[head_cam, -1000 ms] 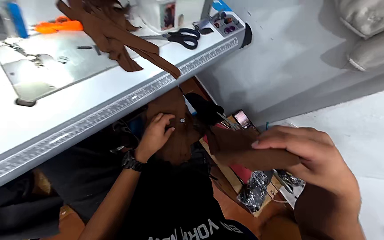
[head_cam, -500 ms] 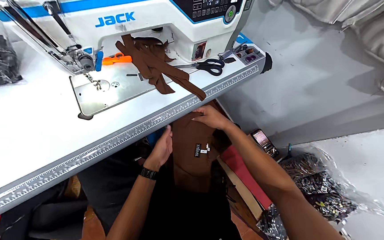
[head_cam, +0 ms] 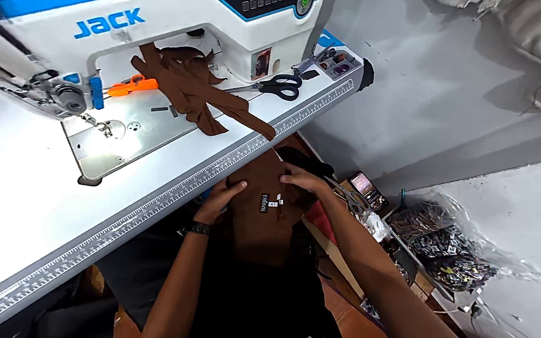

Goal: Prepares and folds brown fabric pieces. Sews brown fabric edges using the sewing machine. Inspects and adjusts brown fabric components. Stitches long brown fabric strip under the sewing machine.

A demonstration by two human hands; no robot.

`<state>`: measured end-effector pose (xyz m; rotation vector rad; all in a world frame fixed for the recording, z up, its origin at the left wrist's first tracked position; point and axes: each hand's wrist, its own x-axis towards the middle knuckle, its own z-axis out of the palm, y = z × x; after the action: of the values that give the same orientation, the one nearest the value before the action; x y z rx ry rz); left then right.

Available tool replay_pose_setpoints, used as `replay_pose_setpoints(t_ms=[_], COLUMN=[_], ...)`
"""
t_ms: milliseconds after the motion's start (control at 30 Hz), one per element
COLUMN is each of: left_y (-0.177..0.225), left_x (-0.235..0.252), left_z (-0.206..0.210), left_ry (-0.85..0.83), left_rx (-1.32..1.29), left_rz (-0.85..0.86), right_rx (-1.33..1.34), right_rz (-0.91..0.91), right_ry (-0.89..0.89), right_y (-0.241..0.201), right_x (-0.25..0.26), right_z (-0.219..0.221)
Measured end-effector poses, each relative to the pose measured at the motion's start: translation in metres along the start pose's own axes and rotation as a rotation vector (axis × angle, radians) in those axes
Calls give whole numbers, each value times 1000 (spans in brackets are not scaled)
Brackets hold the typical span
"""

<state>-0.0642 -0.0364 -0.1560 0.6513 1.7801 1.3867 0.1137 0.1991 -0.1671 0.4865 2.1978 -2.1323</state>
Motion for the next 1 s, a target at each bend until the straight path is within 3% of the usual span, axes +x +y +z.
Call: replay_pose_setpoints(t_ms=[233, 300, 400, 500, 633, 733, 833, 933, 1000], left_y=[7, 26, 69, 92, 107, 108, 92, 70, 38], left_x=[2, -6, -20, -18, -8, -10, -9, 0, 18], left_z=[-36, -32, -12, 12, 73, 143, 210, 271, 310], left_ry=[-308, -316, -286, -511, -824, -992, -1214, -1268, -1191], left_rx=[123, 119, 129, 55, 94, 114, 69, 115, 282], left_rz=[-180, -295, -319, -214, -139, -158, -186, -159, -8], right_rx=[-478, -436, -324, -243, -186, -123, -138, -170, -294], right_rz=[103, 87, 56, 14, 10, 185, 363, 438, 501], right_ry=[-117, -117, -119, -66, 207, 406, 464, 539, 604], right_y=[-41, -31, -32, -46, -41, -31, -24, -3, 33], right_x=[4, 3, -14, -69, -183, -269, -337, -374, -381], right_z=[0, 1, -6, -18, -20, -8, -17, -44, -64])
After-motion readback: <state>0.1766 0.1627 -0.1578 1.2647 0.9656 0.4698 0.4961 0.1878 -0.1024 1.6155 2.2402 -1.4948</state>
